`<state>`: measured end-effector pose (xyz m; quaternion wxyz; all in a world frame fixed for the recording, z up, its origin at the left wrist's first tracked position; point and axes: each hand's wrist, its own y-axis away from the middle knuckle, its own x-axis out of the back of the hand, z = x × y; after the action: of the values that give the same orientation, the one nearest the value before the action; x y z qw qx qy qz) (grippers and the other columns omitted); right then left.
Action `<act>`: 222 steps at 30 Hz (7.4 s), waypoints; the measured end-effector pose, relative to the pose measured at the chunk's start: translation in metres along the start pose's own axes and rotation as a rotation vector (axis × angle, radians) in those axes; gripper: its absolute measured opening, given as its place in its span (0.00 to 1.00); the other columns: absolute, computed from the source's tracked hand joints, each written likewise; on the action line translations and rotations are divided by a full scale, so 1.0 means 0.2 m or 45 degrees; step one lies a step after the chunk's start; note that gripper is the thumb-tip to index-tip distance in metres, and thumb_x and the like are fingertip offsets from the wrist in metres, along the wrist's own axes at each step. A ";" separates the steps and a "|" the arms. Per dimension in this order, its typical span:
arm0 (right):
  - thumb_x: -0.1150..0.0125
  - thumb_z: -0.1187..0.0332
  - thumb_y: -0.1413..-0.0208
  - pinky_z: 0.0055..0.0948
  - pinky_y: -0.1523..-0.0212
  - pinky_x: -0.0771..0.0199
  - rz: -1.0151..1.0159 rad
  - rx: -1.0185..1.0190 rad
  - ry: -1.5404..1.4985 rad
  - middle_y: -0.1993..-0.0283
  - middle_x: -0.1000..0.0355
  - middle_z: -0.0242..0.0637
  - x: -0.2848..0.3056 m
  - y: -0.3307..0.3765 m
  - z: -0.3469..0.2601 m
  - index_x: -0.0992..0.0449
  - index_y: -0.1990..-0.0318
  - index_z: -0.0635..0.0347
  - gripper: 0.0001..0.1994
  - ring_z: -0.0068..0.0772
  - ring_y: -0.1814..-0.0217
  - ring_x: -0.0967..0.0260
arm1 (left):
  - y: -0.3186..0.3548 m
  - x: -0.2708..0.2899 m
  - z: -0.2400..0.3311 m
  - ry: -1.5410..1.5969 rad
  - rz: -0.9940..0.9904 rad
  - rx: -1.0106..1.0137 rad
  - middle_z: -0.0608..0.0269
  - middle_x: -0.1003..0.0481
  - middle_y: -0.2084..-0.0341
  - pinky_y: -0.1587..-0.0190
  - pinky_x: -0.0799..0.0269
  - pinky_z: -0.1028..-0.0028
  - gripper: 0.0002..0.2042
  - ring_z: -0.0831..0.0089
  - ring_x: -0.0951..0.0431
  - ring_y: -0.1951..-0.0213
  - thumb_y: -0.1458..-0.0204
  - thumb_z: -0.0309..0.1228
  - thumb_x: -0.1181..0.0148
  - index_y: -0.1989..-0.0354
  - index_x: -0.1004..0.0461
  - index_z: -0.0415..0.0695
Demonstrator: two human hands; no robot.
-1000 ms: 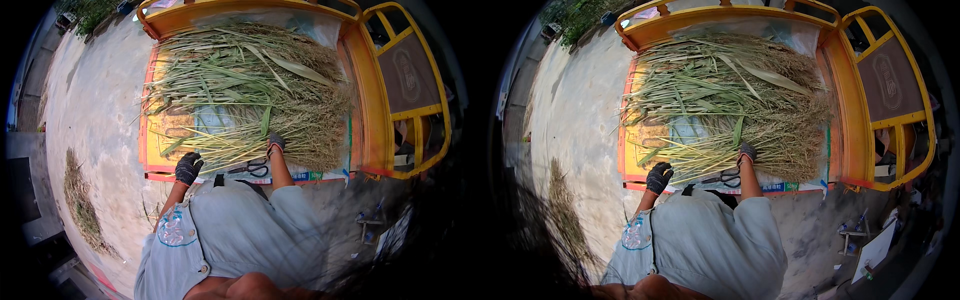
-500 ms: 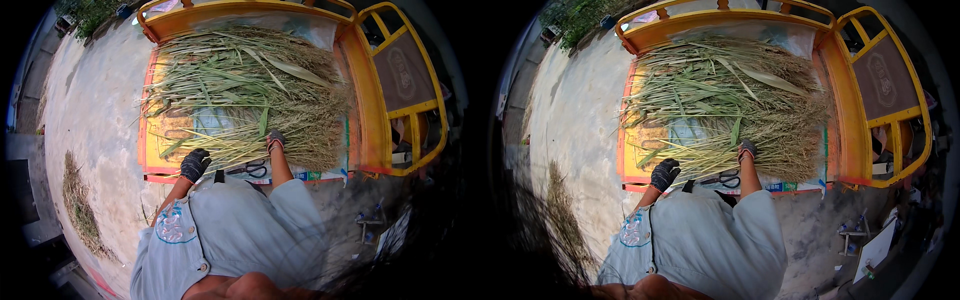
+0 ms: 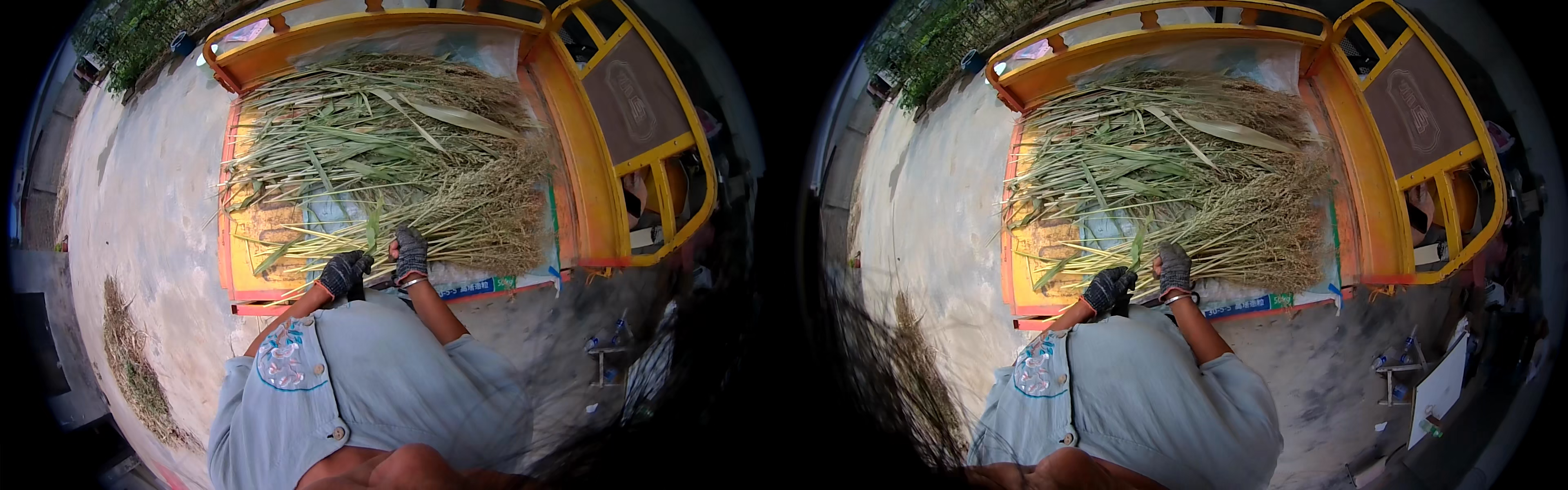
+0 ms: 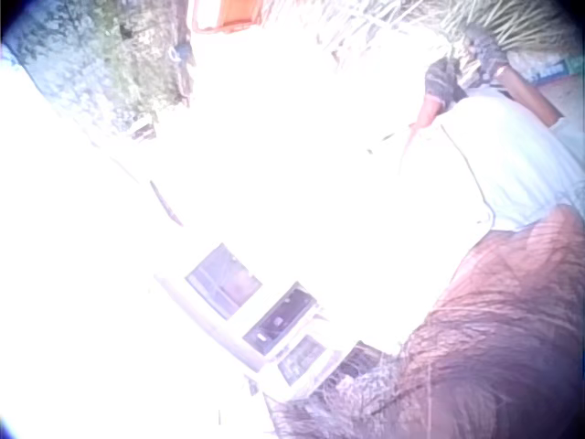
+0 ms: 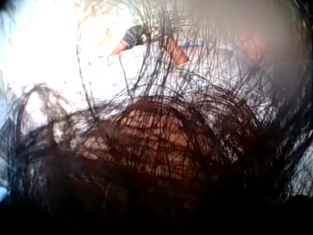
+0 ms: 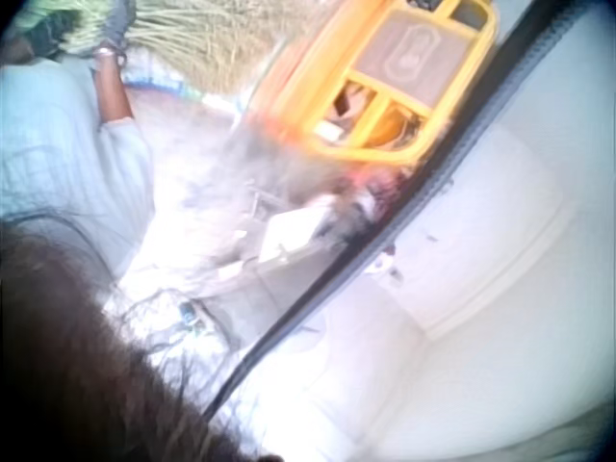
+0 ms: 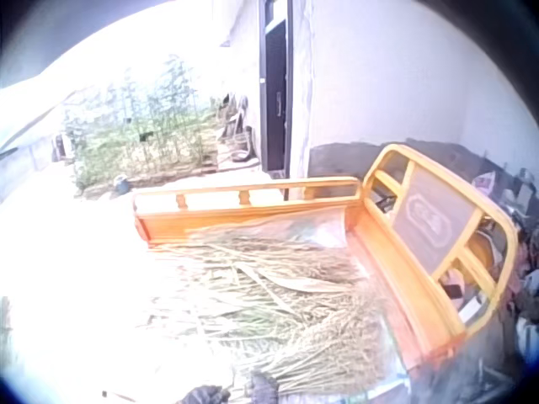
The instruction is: The person stands at the back of a yellow utility vehicle and uses shears to trim the ends of long green plant stalks. They hold a bundle of stalks in their left hand and cut the tips with their right hand, dropping the trimmed pieces onto the ground. The person continues this repetitive trimming process throughout the video.
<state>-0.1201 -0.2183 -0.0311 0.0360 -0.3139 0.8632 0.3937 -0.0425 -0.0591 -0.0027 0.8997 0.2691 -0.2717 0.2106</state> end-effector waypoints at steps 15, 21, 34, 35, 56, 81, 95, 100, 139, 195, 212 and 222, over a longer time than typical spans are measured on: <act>0.52 0.62 0.50 0.26 0.87 0.42 -0.132 0.245 0.199 0.90 0.38 0.34 -0.18 -0.11 0.03 0.35 0.85 0.59 0.15 0.26 0.91 0.41 | 0.15 0.17 -0.06 0.285 -0.020 0.235 0.61 0.25 0.77 0.71 0.31 0.75 0.15 0.77 0.29 0.78 0.46 0.39 0.51 0.64 0.27 0.38; 0.51 0.65 0.49 0.26 0.85 0.39 -0.048 0.217 -0.030 0.86 0.35 0.33 -0.16 -0.06 -0.04 0.33 0.82 0.59 0.13 0.25 0.88 0.39 | 0.11 0.12 -0.04 0.584 0.101 0.276 0.64 0.26 0.81 0.73 0.34 0.76 0.16 0.77 0.30 0.79 0.46 0.39 0.54 0.74 0.25 0.41; 0.51 0.69 0.49 0.20 0.89 0.45 -0.084 0.221 -0.274 0.83 0.37 0.33 -0.16 -0.08 0.00 0.35 0.77 0.59 0.08 0.23 0.88 0.43 | 0.14 0.19 0.02 0.702 0.054 0.462 0.65 0.28 0.85 0.80 0.38 0.78 0.15 0.80 0.35 0.85 0.47 0.39 0.53 0.77 0.28 0.40; 0.51 0.69 0.49 0.19 0.89 0.46 -0.043 0.205 -0.303 0.84 0.37 0.33 -0.19 -0.03 -0.04 0.35 0.78 0.59 0.08 0.23 0.88 0.43 | 0.15 0.18 -0.03 0.775 0.086 0.483 0.65 0.28 0.85 0.80 0.38 0.78 0.16 0.79 0.35 0.85 0.47 0.39 0.53 0.77 0.27 0.40; 0.51 0.68 0.52 0.24 0.91 0.43 0.369 0.125 -0.308 0.84 0.37 0.36 -0.09 -0.29 -0.24 0.35 0.80 0.60 0.08 0.27 0.90 0.42 | 1.13 0.61 -0.53 -1.096 0.986 1.041 0.54 0.27 0.60 0.57 0.33 0.63 0.13 0.60 0.29 0.58 0.59 0.37 0.42 0.65 0.25 0.46; 0.51 0.68 0.50 0.25 0.86 0.40 -0.008 0.494 0.026 0.84 0.34 0.37 -0.28 -0.02 -0.44 0.30 0.78 0.63 0.09 0.27 0.88 0.39 | 0.35 0.26 -0.13 -0.584 0.019 0.053 0.52 0.26 0.77 0.69 0.32 0.57 0.11 0.54 0.26 0.72 0.53 0.37 0.51 0.74 0.26 0.44; 0.51 0.73 0.51 0.23 0.84 0.42 -0.154 0.436 -0.490 0.83 0.37 0.38 -0.29 -0.08 -0.37 0.36 0.79 0.63 0.07 0.27 0.87 0.45 | 0.35 0.29 -0.38 -0.262 0.304 0.345 0.49 0.26 0.74 0.66 0.32 0.57 0.12 0.51 0.27 0.69 0.55 0.40 0.48 0.73 0.26 0.43; 0.53 0.73 0.53 0.22 0.87 0.46 0.142 0.309 -0.683 0.83 0.39 0.37 0.01 -0.31 -0.47 0.39 0.79 0.60 0.06 0.27 0.87 0.46 | 0.56 0.35 -0.84 -0.536 0.774 0.640 0.46 0.27 0.76 0.65 0.33 0.57 0.11 0.50 0.28 0.69 0.53 0.37 0.50 0.77 0.29 0.42; 0.48 0.71 0.50 0.21 0.86 0.43 -0.530 0.434 -0.847 0.81 0.37 0.41 0.00 -0.27 -0.66 0.35 0.76 0.61 0.06 0.28 0.85 0.45 | 0.39 0.31 -0.16 -0.658 -0.171 0.190 0.52 0.26 0.76 0.68 0.30 0.58 0.11 0.56 0.25 0.70 0.55 0.37 0.50 0.71 0.26 0.45; 0.55 0.73 0.45 0.23 0.74 0.36 -1.008 0.095 -0.941 0.77 0.36 0.43 -0.37 -0.07 -0.37 0.33 0.66 0.65 0.05 0.33 0.77 0.40 | 0.51 0.43 -0.13 0.488 -0.009 0.135 0.58 0.23 0.72 0.63 0.30 0.76 0.11 0.77 0.25 0.69 0.53 0.32 0.43 0.64 0.25 0.38; 0.50 0.73 0.48 0.21 0.77 0.38 -0.946 0.142 -0.719 0.77 0.35 0.43 -0.41 -0.02 -0.43 0.33 0.67 0.64 0.04 0.30 0.79 0.41 | 0.56 0.51 0.07 0.765 -0.204 0.226 0.63 0.24 0.77 0.66 0.31 0.76 0.10 0.80 0.27 0.73 0.54 0.30 0.46 0.68 0.24 0.37; 0.51 0.72 0.47 0.20 0.80 0.42 -0.719 0.338 -0.483 0.80 0.36 0.39 -0.50 0.10 -0.46 0.34 0.70 0.63 0.04 0.25 0.82 0.43 | 0.50 0.40 0.08 -0.353 0.269 0.147 0.47 0.30 0.84 0.74 0.34 0.56 0.08 0.50 0.28 0.77 0.59 0.34 0.47 0.76 0.29 0.42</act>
<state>-0.0354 -0.2216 0.0757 0.3431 -0.4540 0.7641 0.3039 -0.0407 0.0274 0.0934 0.8095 0.3165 -0.4074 0.2803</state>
